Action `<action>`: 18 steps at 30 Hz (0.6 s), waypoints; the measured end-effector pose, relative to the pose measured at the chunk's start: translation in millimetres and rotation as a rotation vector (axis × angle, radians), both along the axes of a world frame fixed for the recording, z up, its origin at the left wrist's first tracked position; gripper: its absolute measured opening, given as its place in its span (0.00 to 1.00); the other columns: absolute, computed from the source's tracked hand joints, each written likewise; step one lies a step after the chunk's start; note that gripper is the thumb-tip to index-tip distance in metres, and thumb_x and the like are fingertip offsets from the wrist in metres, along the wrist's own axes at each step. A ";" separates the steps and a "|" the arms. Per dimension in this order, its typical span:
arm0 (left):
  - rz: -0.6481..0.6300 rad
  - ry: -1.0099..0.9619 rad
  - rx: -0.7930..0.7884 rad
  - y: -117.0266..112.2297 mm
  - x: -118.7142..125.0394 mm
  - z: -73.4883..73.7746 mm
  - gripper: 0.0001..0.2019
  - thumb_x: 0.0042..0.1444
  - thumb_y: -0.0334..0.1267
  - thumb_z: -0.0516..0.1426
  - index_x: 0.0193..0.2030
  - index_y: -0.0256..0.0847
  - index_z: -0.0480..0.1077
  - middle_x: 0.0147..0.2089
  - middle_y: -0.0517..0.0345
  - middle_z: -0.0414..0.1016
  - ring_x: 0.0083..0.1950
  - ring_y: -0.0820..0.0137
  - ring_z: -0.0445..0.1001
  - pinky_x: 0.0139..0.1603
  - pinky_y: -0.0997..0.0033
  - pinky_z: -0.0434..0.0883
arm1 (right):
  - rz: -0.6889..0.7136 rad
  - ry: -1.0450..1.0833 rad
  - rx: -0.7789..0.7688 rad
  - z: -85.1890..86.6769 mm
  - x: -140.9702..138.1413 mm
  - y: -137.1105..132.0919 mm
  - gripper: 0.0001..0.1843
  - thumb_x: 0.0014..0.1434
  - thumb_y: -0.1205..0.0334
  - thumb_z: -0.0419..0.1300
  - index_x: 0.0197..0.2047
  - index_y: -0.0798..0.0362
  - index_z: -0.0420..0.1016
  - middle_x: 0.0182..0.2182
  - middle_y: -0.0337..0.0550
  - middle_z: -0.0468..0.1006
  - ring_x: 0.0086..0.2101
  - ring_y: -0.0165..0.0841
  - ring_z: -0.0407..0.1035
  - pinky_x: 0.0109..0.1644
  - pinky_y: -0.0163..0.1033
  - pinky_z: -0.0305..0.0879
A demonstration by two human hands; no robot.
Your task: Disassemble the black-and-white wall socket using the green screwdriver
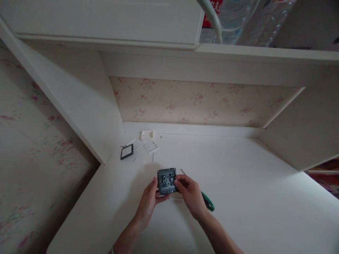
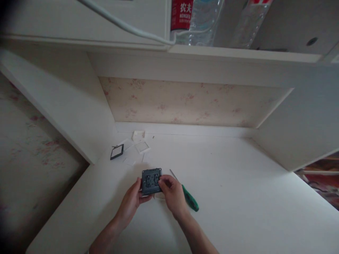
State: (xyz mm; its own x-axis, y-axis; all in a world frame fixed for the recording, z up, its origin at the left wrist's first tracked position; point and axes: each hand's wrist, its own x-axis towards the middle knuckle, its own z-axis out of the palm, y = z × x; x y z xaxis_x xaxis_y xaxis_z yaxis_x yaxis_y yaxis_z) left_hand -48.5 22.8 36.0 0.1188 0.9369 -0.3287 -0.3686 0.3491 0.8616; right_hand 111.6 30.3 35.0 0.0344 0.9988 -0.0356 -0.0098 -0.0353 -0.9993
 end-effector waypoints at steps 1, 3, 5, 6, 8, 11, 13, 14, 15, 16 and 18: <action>0.007 0.029 0.009 1.6 -2.0 0.3 0.25 0.54 0.55 0.55 0.47 0.35 0.72 0.47 0.43 0.76 0.45 0.59 0.76 0.40 0.62 0.76 | 0.003 -0.050 0.033 0.1 -1.3 1.9 0.12 0.55 0.54 0.60 0.38 0.53 0.75 0.34 0.43 0.77 0.35 0.35 0.71 0.41 0.40 0.67; 0.035 0.103 0.026 5.5 -5.1 -0.3 0.23 0.52 0.52 0.59 0.45 0.35 0.73 0.48 0.45 0.76 0.45 0.59 0.76 0.38 0.66 0.77 | -0.007 -0.173 0.134 2.8 -2.1 5.4 0.10 0.55 0.55 0.60 0.36 0.52 0.76 0.42 0.46 0.76 0.40 0.37 0.71 0.41 0.40 0.68; 0.055 0.151 0.023 10.2 -6.9 -2.3 0.21 0.52 0.51 0.59 0.44 0.35 0.73 0.46 0.46 0.76 0.44 0.61 0.76 0.35 0.68 0.77 | 0.007 -0.328 0.264 9.1 -1.1 8.6 0.08 0.55 0.57 0.59 0.34 0.51 0.77 0.47 0.47 0.72 0.43 0.37 0.69 0.43 0.40 0.68; 0.064 0.165 0.015 12.7 -7.5 -3.4 0.21 0.52 0.51 0.59 0.43 0.34 0.73 0.45 0.46 0.77 0.42 0.62 0.77 0.33 0.69 0.77 | 0.033 -0.407 0.325 13.6 -0.3 10.3 0.07 0.56 0.59 0.59 0.34 0.51 0.77 0.47 0.47 0.71 0.44 0.37 0.69 0.44 0.40 0.68; 0.078 0.172 0.012 17.8 -8.7 -5.4 0.20 0.53 0.51 0.58 0.42 0.34 0.74 0.42 0.47 0.77 0.39 0.63 0.77 0.31 0.70 0.77 | 0.108 -0.541 0.422 24.1 1.3 13.7 0.08 0.58 0.61 0.56 0.35 0.50 0.77 0.43 0.46 0.73 0.41 0.35 0.69 0.45 0.40 0.67; 0.117 0.151 0.020 25.2 -10.9 -6.2 0.20 0.54 0.51 0.57 0.42 0.33 0.74 0.40 0.47 0.78 0.38 0.63 0.77 0.31 0.68 0.77 | 0.221 -0.684 0.548 39.9 1.4 19.7 0.09 0.61 0.64 0.53 0.39 0.49 0.76 0.39 0.45 0.75 0.41 0.34 0.69 0.46 0.40 0.65; 0.148 0.141 0.022 29.8 -12.9 -5.8 0.21 0.54 0.51 0.57 0.41 0.33 0.74 0.38 0.48 0.78 0.38 0.64 0.77 0.30 0.69 0.77 | 0.324 -0.764 0.644 47.0 -1.3 25.4 0.11 0.61 0.65 0.52 0.42 0.48 0.75 0.39 0.45 0.76 0.42 0.35 0.68 0.47 0.40 0.64; 0.157 0.137 0.021 32.0 -14.1 -5.7 0.21 0.53 0.51 0.58 0.41 0.33 0.74 0.38 0.47 0.78 0.37 0.64 0.77 0.30 0.69 0.77 | 0.376 -0.797 0.690 48.9 -3.6 29.4 0.12 0.62 0.65 0.52 0.43 0.48 0.75 0.39 0.45 0.77 0.43 0.35 0.68 0.48 0.41 0.64; 0.164 0.131 0.021 34.1 -15.4 -5.8 0.20 0.53 0.51 0.58 0.41 0.33 0.73 0.38 0.47 0.78 0.37 0.64 0.77 0.30 0.70 0.77 | 0.420 -0.814 0.722 49.5 -6.4 34.5 0.12 0.61 0.65 0.52 0.43 0.48 0.75 0.39 0.45 0.77 0.42 0.36 0.68 0.48 0.41 0.63; 0.170 0.123 0.020 35.9 -17.0 -6.4 0.20 0.53 0.50 0.58 0.41 0.33 0.73 0.39 0.47 0.78 0.37 0.64 0.77 0.30 0.70 0.77 | 0.442 -0.809 0.736 48.9 -9.6 41.1 0.12 0.61 0.65 0.52 0.43 0.48 0.75 0.39 0.46 0.77 0.42 0.35 0.68 0.48 0.41 0.63; 0.189 0.109 0.005 38.6 -21.2 -8.9 0.19 0.54 0.49 0.58 0.41 0.32 0.73 0.38 0.47 0.78 0.35 0.66 0.77 0.31 0.69 0.77 | 0.402 -0.729 0.662 44.2 -16.5 59.5 0.11 0.61 0.64 0.53 0.43 0.48 0.75 0.41 0.45 0.77 0.43 0.34 0.68 0.50 0.40 0.62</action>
State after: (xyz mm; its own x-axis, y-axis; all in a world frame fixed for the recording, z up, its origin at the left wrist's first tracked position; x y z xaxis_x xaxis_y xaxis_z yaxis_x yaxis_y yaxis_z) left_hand -69.7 61.4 27.1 -0.0950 0.9408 -0.3254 -0.3320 0.2782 0.9013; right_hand 95.1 89.9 79.2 -0.5083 0.7546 0.4150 0.4907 0.6498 -0.5805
